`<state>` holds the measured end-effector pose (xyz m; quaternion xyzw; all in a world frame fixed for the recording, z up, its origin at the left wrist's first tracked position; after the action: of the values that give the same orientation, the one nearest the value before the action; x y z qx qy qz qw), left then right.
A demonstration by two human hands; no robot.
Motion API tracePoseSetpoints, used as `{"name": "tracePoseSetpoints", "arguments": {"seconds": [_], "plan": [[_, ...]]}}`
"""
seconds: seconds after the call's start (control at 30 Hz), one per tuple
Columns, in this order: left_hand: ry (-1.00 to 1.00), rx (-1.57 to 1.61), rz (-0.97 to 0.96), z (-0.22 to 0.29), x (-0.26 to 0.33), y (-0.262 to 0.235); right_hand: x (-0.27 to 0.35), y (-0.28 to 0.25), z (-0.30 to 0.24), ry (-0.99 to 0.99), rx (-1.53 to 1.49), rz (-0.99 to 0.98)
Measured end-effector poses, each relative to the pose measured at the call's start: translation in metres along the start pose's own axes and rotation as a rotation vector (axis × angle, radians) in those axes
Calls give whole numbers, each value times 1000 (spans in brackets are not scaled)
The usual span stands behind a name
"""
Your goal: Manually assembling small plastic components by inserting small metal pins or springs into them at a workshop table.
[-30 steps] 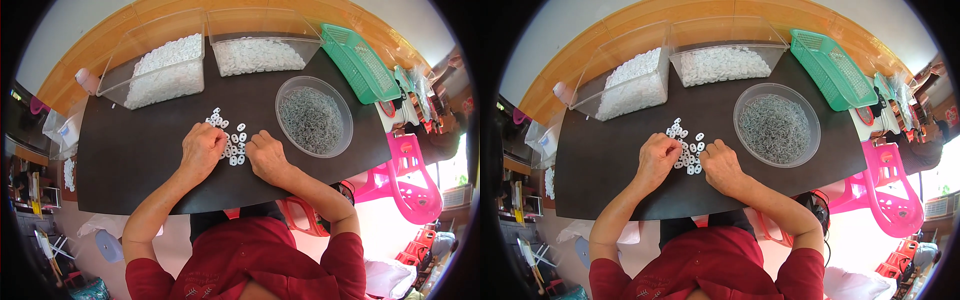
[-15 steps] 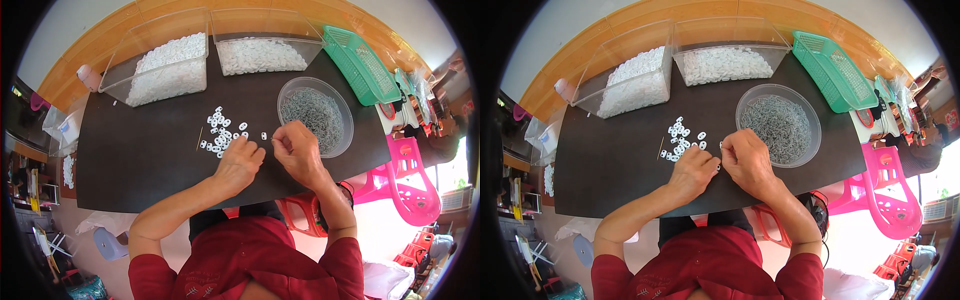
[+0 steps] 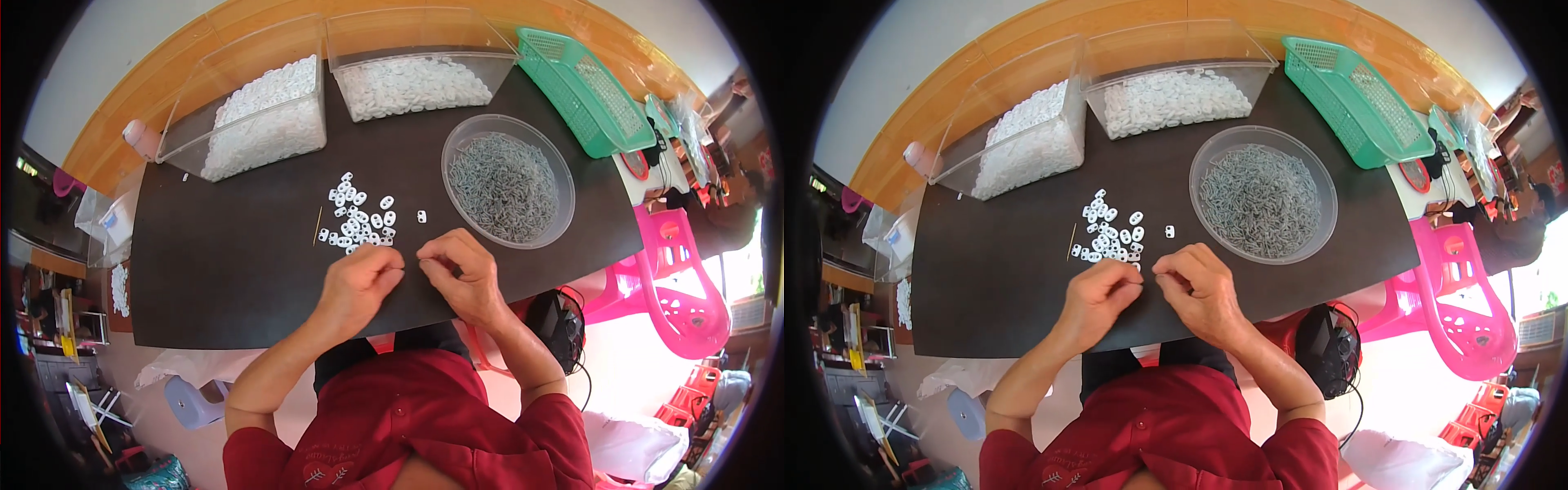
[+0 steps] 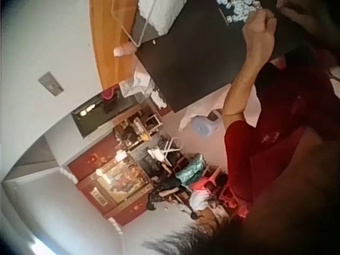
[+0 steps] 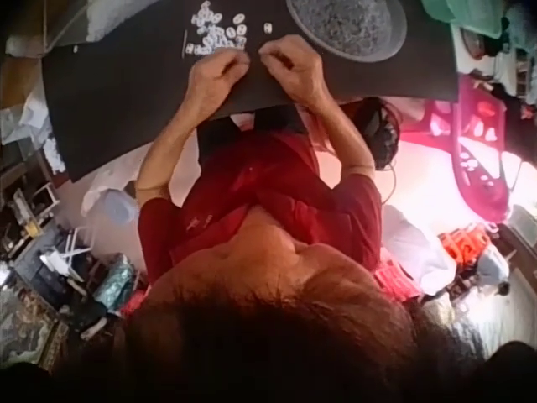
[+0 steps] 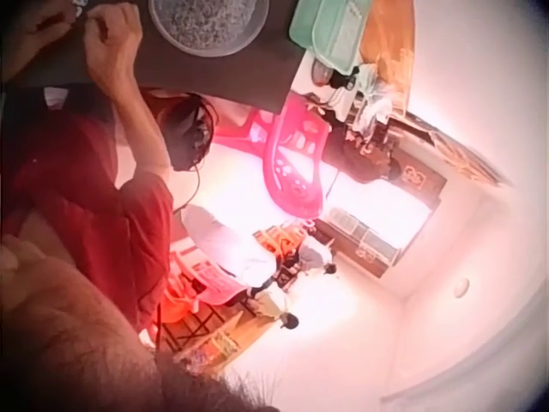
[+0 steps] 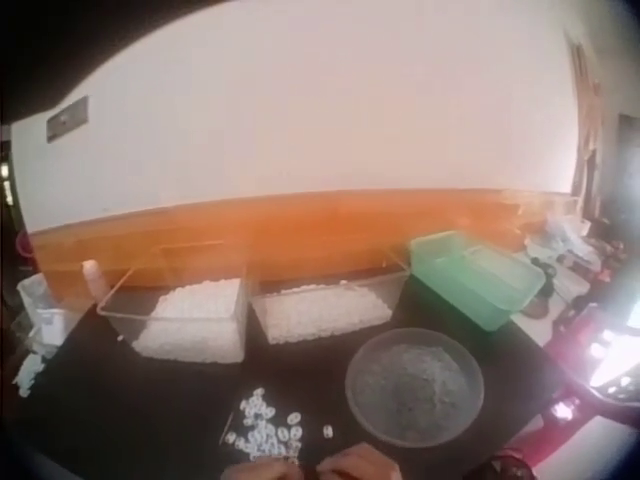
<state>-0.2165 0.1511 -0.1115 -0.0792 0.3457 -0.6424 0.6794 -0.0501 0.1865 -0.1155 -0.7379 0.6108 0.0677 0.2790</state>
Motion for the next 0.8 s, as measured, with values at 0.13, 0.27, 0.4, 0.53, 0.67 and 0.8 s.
{"name": "tracePoseSetpoints", "arguments": {"seconds": [0.13,0.27,0.4,0.53,0.67,0.8], "plan": [[-137,202,62,-14,14,-14,9,26,-3,86,-144,0],[-412,520,100,-17,30,-16,18,48,-6,155,-275,15],[-333,572,154,-26,40,-17,27,64,-7,227,-406,60],[-501,795,188,-25,48,-19,30,71,-14,252,-491,65],[-538,873,188,-27,50,-25,27,71,-10,250,-491,44],[-545,827,175,-30,52,-29,26,71,-9,255,-480,-15]]}}
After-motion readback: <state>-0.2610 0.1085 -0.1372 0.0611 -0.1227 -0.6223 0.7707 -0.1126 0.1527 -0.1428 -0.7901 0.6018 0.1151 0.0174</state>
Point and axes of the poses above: each hand's wrist, its own x-axis away from the middle knuckle, its own y-axis out of the palm, z = x × y, the point moved 3 cm from there along -x, towards the middle knuckle, and after that the axes turned 6 degrees about z, right-handed, at the moved point
